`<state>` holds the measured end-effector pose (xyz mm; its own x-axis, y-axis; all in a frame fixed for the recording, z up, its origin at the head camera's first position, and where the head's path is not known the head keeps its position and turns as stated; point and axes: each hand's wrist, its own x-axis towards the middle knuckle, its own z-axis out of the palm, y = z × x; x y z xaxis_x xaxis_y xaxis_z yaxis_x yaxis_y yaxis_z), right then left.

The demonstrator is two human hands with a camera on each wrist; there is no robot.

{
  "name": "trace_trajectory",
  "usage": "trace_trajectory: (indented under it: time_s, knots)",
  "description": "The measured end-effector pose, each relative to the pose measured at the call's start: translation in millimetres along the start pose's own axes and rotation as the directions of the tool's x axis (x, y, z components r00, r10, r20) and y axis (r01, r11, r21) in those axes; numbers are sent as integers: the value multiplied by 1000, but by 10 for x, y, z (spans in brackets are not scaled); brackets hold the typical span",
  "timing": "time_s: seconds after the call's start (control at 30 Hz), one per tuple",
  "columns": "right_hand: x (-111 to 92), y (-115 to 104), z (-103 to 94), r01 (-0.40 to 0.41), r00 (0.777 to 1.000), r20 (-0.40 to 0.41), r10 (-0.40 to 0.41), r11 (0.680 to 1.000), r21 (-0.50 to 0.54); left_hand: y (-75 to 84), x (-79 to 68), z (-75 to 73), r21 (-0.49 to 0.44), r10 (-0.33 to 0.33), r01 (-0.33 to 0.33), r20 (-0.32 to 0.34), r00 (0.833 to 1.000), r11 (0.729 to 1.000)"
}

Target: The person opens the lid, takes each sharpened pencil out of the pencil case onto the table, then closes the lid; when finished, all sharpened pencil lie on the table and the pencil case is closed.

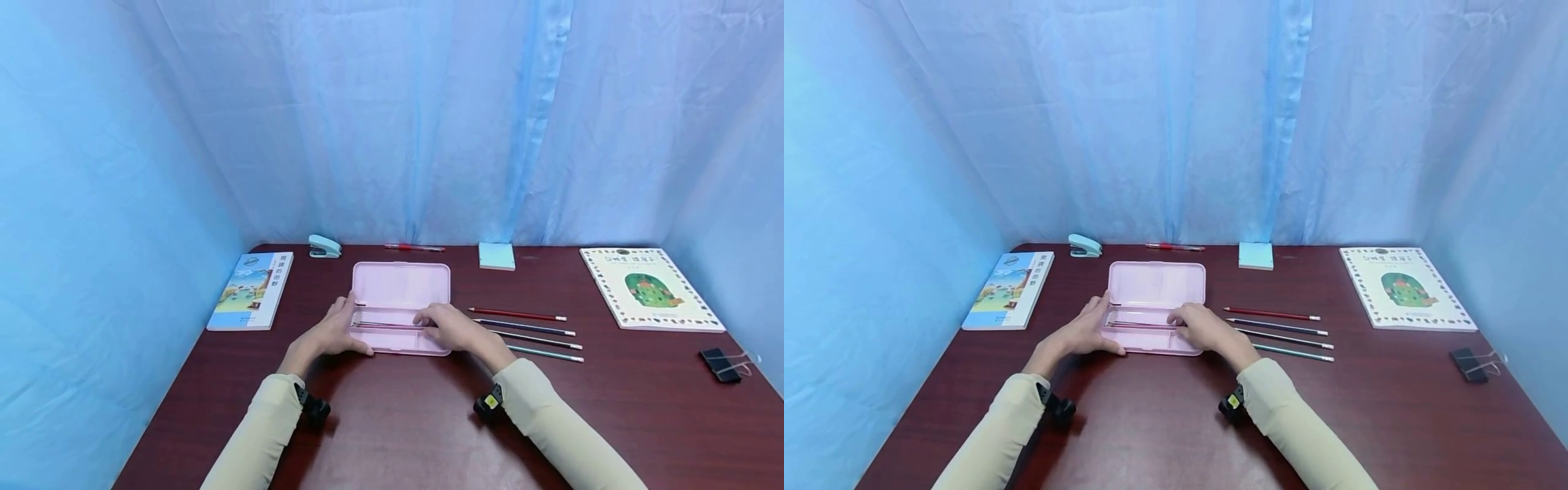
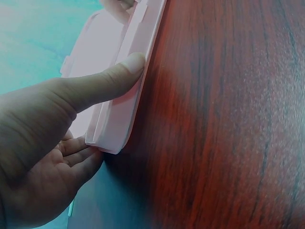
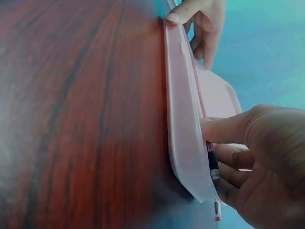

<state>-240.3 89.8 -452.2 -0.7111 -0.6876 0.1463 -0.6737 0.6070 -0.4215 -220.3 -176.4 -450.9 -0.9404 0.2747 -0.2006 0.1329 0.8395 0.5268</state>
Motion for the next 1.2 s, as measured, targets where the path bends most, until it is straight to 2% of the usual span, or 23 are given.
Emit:
trace_trajectory:
  time_s: [0.2,0.33,0.5,0.63,0.83,1.0,1.2]
  knots:
    - [-14,78,42,39,997,-70,-37,999,27,-7,-9,7,-2,7,-7,-3,1000,1000]
    - [-40,105,36,23,991,-130,-16,998,53,-6,-7,9,1,7,-7,-4,1000,1000]
    - [-125,105,-55,-64,981,-175,81,993,99,-1,-11,2,3,13,-13,-5,1000,1000]
    - [-270,149,-166,-125,967,-206,149,984,125,-7,-14,2,0,6,-6,-2,1000,1000]
    - [-649,326,-350,-152,945,-273,178,982,113,-18,-17,18,8,-2,2,-3,1000,1000]
    - [-1124,491,-484,-214,925,-307,226,974,75,-15,-16,17,6,4,-3,-13,1000,1000]
    - [-1712,628,-552,-323,890,-331,314,946,30,-14,-10,17,11,8,-8,-16,1000,1000]
